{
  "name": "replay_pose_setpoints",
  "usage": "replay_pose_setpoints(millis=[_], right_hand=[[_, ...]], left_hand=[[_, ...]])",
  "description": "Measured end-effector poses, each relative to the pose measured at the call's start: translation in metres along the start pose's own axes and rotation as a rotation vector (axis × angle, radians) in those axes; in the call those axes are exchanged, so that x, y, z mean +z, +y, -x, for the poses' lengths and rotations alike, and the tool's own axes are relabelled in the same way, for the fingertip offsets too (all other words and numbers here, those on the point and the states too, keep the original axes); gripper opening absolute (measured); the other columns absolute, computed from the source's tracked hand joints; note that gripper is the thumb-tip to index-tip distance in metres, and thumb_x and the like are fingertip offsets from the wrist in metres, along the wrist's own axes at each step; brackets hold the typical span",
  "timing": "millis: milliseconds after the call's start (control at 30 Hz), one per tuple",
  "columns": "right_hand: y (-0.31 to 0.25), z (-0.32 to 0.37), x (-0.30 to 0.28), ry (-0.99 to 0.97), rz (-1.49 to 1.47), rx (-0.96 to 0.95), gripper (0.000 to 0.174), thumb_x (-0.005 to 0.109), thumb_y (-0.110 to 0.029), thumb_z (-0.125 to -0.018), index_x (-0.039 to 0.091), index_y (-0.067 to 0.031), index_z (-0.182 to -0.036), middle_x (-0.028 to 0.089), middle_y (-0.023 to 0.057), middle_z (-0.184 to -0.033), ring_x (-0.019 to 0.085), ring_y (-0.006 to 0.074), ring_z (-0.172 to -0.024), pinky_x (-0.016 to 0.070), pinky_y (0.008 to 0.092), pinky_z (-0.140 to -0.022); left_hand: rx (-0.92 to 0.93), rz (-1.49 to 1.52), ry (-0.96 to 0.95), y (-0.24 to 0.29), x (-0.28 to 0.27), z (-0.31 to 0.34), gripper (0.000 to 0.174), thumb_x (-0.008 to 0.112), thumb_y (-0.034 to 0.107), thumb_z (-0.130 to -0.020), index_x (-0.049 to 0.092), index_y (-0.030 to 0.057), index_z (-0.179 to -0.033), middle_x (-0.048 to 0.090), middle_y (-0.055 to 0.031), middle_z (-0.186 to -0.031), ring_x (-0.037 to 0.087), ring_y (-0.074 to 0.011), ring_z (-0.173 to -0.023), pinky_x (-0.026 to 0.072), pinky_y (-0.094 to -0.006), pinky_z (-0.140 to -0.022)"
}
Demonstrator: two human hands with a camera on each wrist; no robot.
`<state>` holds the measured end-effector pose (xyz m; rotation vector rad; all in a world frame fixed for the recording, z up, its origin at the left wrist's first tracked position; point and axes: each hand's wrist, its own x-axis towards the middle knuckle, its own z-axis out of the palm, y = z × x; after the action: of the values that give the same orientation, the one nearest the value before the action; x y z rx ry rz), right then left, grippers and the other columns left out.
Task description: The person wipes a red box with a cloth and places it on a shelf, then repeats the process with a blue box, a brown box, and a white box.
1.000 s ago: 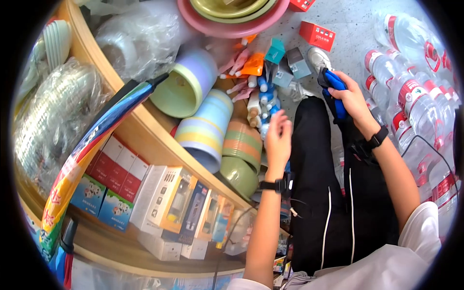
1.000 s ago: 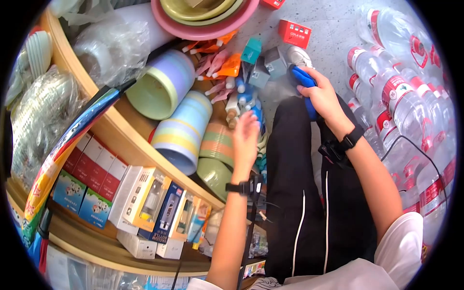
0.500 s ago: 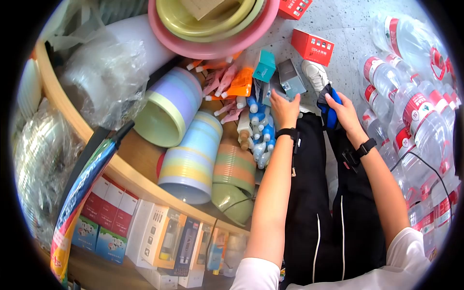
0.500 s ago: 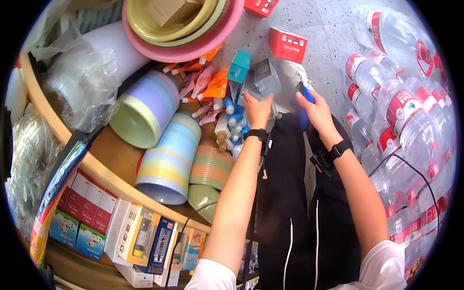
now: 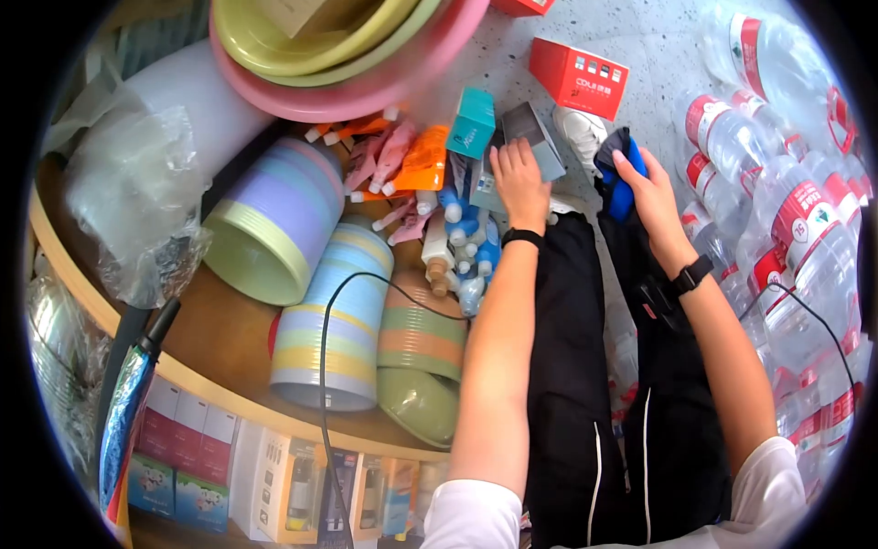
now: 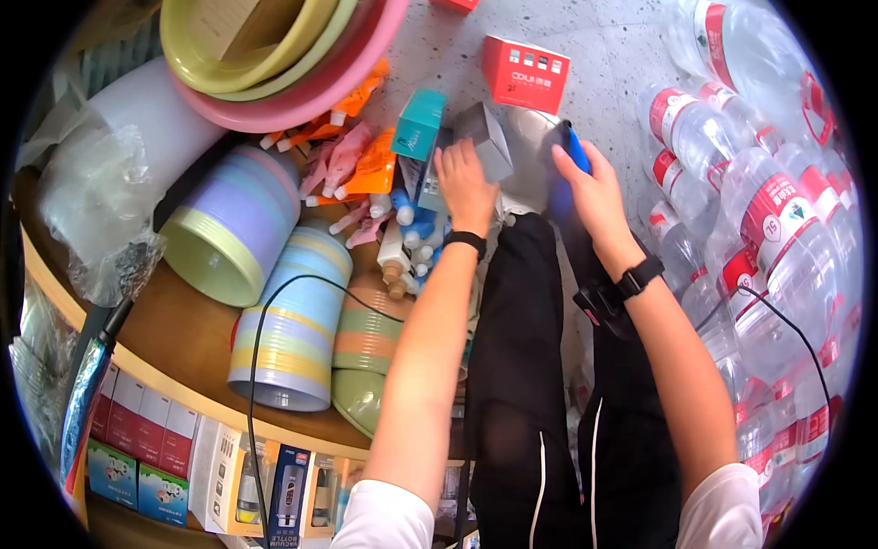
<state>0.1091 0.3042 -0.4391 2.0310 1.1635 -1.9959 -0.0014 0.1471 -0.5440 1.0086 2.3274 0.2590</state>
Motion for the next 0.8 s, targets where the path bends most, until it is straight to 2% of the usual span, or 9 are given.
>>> replay_pose_setpoints(millis=[67, 267, 400, 467, 500, 600, 667, 733, 800], right_hand=[[-0.004, 0.010, 0.005, -0.009, -0.017, -0.001, 0.029, 0.069, -0.028, -0.102, 0.066, -0.0043, -0.118, 0.064, -0.0027, -0.092, 0.058, 0.0063, -0.078, 0.0463, 0.0237, -0.068], [-0.039, 0.038, -0.004, -0.053, 0.025, -0.052, 0.027, 0.068, -0.028, -0.101, 0.068, -0.0035, -0.112, 0.064, -0.0022, -0.092, 0.058, 0.0056, -0.079, 0.0460, 0.0229, -0.069], [-0.045, 0.047, -0.018, -0.108, 0.199, -0.108, 0.027, 0.070, -0.025, -0.099, 0.068, -0.0011, -0.111, 0.066, 0.0004, -0.097, 0.060, 0.0071, -0.084, 0.0480, 0.0236, -0.075], [-0.056, 0.072, -0.012, -0.149, 0.494, -0.493, 0.026, 0.070, -0.020, -0.097, 0.067, 0.0014, -0.112, 0.066, 0.0043, -0.102, 0.063, 0.0111, -0.092, 0.0496, 0.0260, -0.083], [-0.072, 0.083, -0.006, -0.162, 0.431, -0.310, 0.029, 0.070, -0.016, -0.094, 0.067, 0.0042, -0.114, 0.068, 0.0104, -0.110, 0.067, 0.0200, -0.103, 0.0510, 0.0311, -0.092], [-0.078, 0.131, 0.002, -0.453, 0.591, -0.533, 0.028, 0.069, -0.008, -0.090, 0.070, 0.0032, -0.115, 0.069, 0.0169, -0.123, 0.068, 0.0334, -0.113, 0.0530, 0.0380, -0.097], [-0.082, 0.163, 0.006, -0.692, 0.686, -0.468, 0.027, 0.067, -0.001, -0.085, 0.073, -0.0007, -0.112, 0.070, 0.0157, -0.120, 0.068, 0.0364, -0.112, 0.0534, 0.0403, -0.098], [-0.084, 0.168, 0.009, -0.682, 0.666, -0.458, 0.030, 0.065, 0.004, -0.081, 0.074, -0.0027, -0.109, 0.072, 0.0150, -0.116, 0.067, 0.0380, -0.112, 0.0533, 0.0416, -0.099], [-0.085, 0.155, 0.007, -0.840, 0.720, -0.567, 0.031, 0.063, 0.006, -0.079, 0.074, -0.0022, -0.108, 0.073, 0.0145, -0.112, 0.068, 0.0374, -0.109, 0.0535, 0.0415, -0.097]], left_hand=[[0.077, 0.097, 0.120, -0.002, -0.003, 0.004, 0.081, 0.088, 0.009, -0.058, 0.053, 0.0019, -0.131, 0.060, -0.0153, -0.124, 0.054, -0.0337, -0.122, 0.0358, -0.0479, -0.118], [0.040, 0.375, 0.076, 0.029, -0.046, 0.058, 0.085, 0.081, -0.005, -0.060, 0.053, 0.0052, -0.140, 0.054, -0.0143, -0.140, 0.046, -0.0404, -0.136, 0.0417, -0.0453, -0.115], [0.055, 0.403, 0.096, 0.053, -0.087, 0.092, 0.083, 0.077, -0.007, -0.061, 0.056, 0.0069, -0.140, 0.056, -0.0127, -0.139, 0.046, -0.0392, -0.138, 0.0413, -0.0464, -0.116], [0.059, 0.486, 0.115, 0.077, -0.126, 0.128, 0.077, 0.073, -0.010, -0.060, 0.062, 0.0064, -0.134, 0.060, -0.0123, -0.136, 0.049, -0.0402, -0.137, 0.0430, -0.0470, -0.115], [0.077, 0.507, 0.115, 0.081, -0.144, 0.133, 0.076, 0.074, -0.010, -0.060, 0.063, 0.0061, -0.133, 0.060, -0.0128, -0.134, 0.050, -0.0416, -0.136, 0.0444, -0.0483, -0.114], [0.098, 0.563, 0.122, 0.096, -0.174, 0.175, 0.074, 0.075, -0.010, -0.059, 0.065, 0.0056, -0.131, 0.061, -0.0138, -0.132, 0.054, -0.0437, -0.132, 0.0473, -0.0505, -0.111], [0.144, 0.577, 0.121, 0.097, -0.199, 0.206, 0.070, 0.077, -0.009, -0.061, 0.068, 0.0048, -0.129, 0.061, -0.0137, -0.132, 0.058, -0.0467, -0.126, 0.0507, -0.0529, -0.107], [0.187, 0.601, 0.173, 0.100, -0.215, 0.229, 0.069, 0.078, -0.009, -0.063, 0.067, 0.0038, -0.130, 0.060, -0.0131, -0.132, 0.058, -0.0497, -0.125, 0.0520, -0.0539, -0.106], [0.187, 0.654, 0.179, 0.101, -0.225, 0.240, 0.066, 0.078, -0.009, -0.064, 0.067, 0.0025, -0.128, 0.059, -0.0123, -0.132, 0.058, -0.0517, -0.124, 0.0543, -0.0544, -0.104]])
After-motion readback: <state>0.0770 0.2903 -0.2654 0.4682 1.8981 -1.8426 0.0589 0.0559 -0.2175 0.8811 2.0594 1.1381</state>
